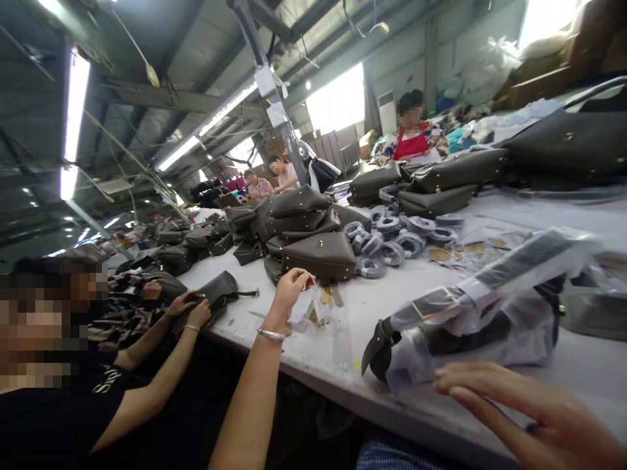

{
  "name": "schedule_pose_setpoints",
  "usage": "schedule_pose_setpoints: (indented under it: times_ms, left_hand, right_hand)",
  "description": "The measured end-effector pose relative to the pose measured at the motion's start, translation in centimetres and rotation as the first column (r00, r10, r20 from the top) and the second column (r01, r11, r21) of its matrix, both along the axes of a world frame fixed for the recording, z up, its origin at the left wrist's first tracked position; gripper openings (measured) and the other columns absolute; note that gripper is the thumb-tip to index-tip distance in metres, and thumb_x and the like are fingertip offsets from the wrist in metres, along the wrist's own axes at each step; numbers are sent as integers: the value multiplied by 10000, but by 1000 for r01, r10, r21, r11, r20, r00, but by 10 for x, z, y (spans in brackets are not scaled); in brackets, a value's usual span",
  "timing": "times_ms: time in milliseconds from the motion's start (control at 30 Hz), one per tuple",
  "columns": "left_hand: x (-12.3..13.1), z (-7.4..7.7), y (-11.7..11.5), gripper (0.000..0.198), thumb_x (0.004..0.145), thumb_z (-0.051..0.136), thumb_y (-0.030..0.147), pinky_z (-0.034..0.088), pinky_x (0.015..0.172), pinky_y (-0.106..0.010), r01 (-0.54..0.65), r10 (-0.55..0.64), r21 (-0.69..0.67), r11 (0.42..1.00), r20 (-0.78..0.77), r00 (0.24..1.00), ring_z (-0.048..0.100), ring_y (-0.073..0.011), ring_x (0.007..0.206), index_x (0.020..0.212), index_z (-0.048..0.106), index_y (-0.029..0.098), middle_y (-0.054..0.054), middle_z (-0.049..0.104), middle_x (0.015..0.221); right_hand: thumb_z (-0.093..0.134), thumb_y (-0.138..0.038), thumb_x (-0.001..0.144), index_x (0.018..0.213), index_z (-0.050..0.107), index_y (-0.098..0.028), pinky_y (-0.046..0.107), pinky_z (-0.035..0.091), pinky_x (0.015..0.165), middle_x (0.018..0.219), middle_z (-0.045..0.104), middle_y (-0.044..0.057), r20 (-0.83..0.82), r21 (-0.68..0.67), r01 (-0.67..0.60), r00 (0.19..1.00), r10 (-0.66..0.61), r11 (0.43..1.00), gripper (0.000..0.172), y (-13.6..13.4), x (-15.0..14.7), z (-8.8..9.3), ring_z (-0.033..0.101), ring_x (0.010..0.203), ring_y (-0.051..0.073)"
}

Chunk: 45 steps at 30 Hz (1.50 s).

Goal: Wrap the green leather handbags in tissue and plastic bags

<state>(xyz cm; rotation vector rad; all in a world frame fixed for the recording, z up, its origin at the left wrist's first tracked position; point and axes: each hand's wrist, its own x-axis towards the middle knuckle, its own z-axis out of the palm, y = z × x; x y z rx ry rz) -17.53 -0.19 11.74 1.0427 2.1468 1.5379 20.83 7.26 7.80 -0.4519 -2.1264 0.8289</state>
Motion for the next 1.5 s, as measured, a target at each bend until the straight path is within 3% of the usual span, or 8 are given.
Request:
schedule_pose_setpoints:
  times_ms: [267,500,800,967,1100,1200,1333,1500]
  left_hand:
    - [58,77,1,359,761,725,474,570,772,-340,196,-214,221,955,63,975,703,-188,784,907,614,165,-84,749,884]
    - [120,116,-7,302,826,712,426,592,815,-361,352,-380,347,869,14,925,720,-184,806,948,606,171,-66,754,920]
    - [148,118,-17,299,861,678,439,605,645,-280,333,-371,410,849,16,928,706,-159,721,955,558,182,-28,701,887]
    - [154,114,-15,271,880,656,424,461,454,-154,326,-358,440,837,-11,934,633,-97,617,946,557,181,-14,663,862]
    - [157,111,-17,236,895,648,397,307,387,-118,367,-390,402,839,-27,921,491,-28,497,918,566,177,0,649,822]
    - [159,113,-22,249,860,700,389,243,377,-112,430,-494,351,831,112,862,370,-5,424,946,586,186,47,579,676]
    - [164,118,-26,271,791,786,330,277,398,-84,410,-585,481,774,300,753,403,3,467,983,658,186,44,582,687]
    - [176,118,-23,293,757,825,327,460,509,-65,323,-616,647,691,292,732,600,-26,619,1008,714,225,25,677,789]
  right_hand:
    - [601,-357,930,1159,714,-252,300,605,861,1119,740,41,-125,-213,-133,986,108,968,276,-9,-65,66,724,947,205]
    - [584,-284,920,1275,638,-232,421,505,1024,1281,665,66,-260,-121,-161,958,125,980,363,5,-112,92,635,1155,243]
    - [702,-333,843,1058,748,-231,303,586,725,902,769,18,-266,-234,-110,963,46,966,243,-7,-84,86,722,784,205]
    - [730,-356,827,971,775,-233,315,605,772,939,774,28,-331,-209,-29,943,-42,978,195,-12,-69,85,733,834,225]
    - [699,-317,863,984,766,-253,325,597,816,950,768,18,-356,-59,120,925,-133,991,152,-16,-58,84,728,849,223]
    - [653,-275,911,1031,746,-273,304,579,813,979,758,11,-384,129,267,901,-200,955,151,-17,-51,79,717,874,204]
    - [623,-246,937,1079,728,-277,314,560,820,974,750,19,-373,264,356,895,-246,896,179,-20,-45,65,704,880,198]
    - [604,-221,941,1087,724,-279,309,574,804,982,736,25,-324,248,228,936,-141,942,198,-31,-40,43,693,885,192]
